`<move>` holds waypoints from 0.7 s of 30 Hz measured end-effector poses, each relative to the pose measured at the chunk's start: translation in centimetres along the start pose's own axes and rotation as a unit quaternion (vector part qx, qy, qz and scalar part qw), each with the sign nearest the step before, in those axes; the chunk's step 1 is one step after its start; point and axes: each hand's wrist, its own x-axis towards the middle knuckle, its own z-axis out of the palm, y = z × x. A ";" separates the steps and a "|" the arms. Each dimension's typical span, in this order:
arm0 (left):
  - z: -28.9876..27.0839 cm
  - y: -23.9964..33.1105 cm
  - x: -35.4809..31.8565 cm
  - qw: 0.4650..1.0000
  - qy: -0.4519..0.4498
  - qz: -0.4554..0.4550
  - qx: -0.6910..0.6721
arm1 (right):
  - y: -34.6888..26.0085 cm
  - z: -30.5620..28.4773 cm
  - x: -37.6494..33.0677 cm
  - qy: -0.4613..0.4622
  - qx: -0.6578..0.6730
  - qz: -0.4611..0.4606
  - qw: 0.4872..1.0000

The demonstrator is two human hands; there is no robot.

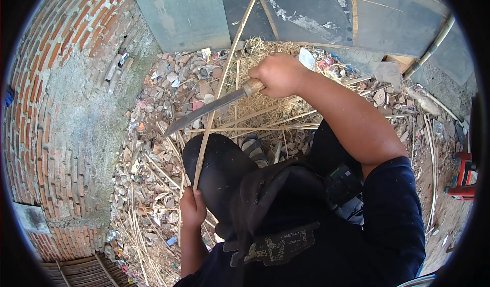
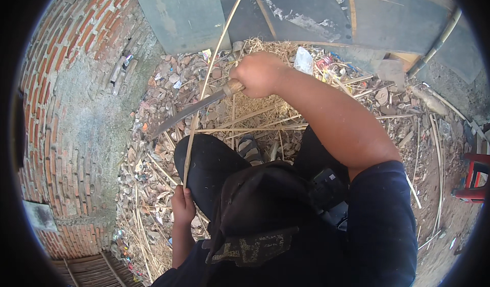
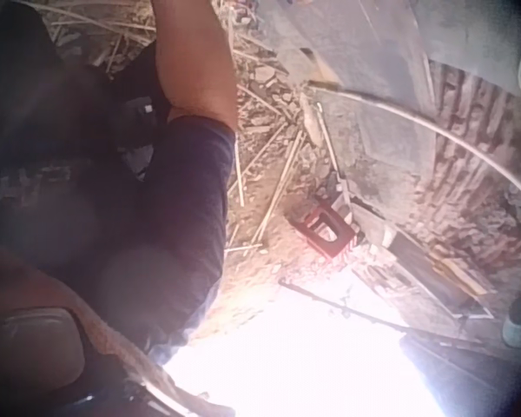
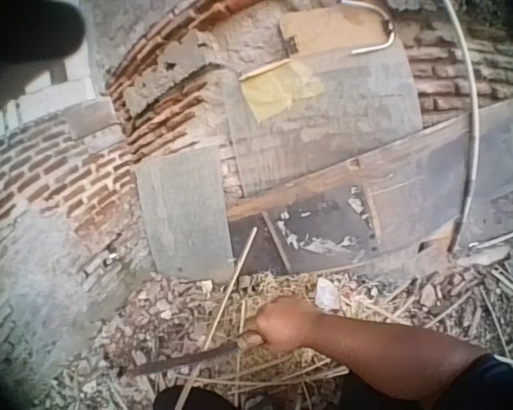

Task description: The person holds a bamboo stick with one hand and shaves it along its length using a knife.

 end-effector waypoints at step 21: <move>-3.0 1.9 0.7 0.998 -0.065 -0.013 0.010 | 0.8 -0.9 -0.7 -0.063 -0.003 0.089 0.994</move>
